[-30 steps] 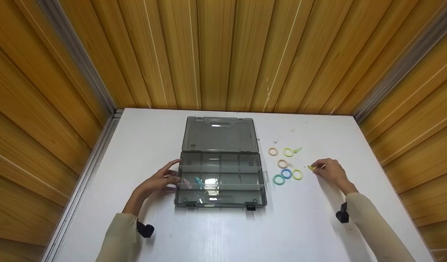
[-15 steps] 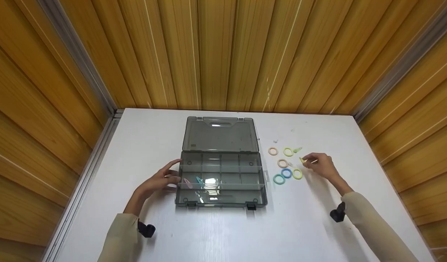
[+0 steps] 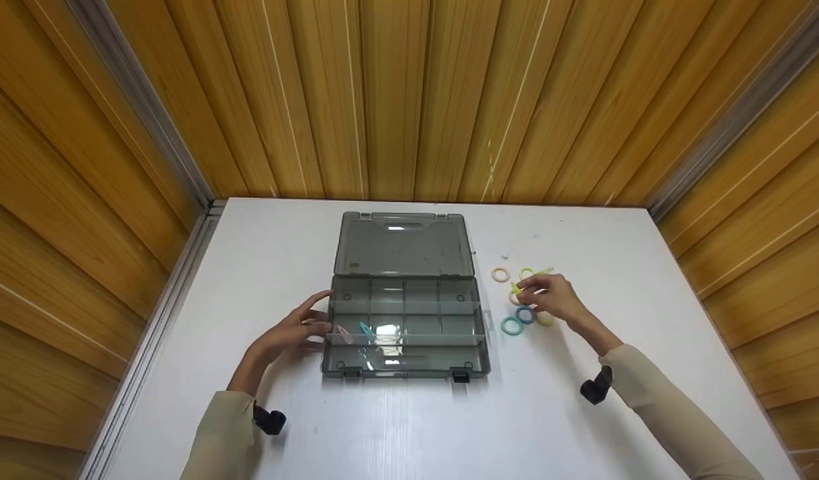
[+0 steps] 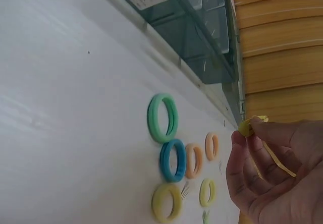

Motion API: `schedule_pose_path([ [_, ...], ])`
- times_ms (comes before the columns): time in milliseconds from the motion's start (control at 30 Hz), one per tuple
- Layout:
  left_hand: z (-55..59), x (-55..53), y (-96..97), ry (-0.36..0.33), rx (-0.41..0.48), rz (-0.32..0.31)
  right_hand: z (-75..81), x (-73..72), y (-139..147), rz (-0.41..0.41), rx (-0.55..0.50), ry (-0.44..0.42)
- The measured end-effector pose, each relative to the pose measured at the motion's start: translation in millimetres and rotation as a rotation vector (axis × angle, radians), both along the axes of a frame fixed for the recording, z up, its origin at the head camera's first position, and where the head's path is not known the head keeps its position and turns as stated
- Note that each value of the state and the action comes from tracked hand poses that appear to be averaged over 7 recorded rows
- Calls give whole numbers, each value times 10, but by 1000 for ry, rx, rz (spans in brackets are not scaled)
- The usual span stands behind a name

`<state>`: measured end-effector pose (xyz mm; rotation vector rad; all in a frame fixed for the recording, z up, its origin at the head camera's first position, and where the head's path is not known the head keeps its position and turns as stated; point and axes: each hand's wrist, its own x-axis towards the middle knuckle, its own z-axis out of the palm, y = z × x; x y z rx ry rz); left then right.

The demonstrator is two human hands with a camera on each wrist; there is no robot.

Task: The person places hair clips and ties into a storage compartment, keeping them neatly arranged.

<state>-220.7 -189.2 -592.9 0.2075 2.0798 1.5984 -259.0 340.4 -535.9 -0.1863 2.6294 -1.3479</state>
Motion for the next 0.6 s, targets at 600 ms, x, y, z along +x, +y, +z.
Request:
schedule_pose_path([
  [600, 11, 49, 7, 2, 19, 5, 49, -26, -899, 143, -121, -24],
])
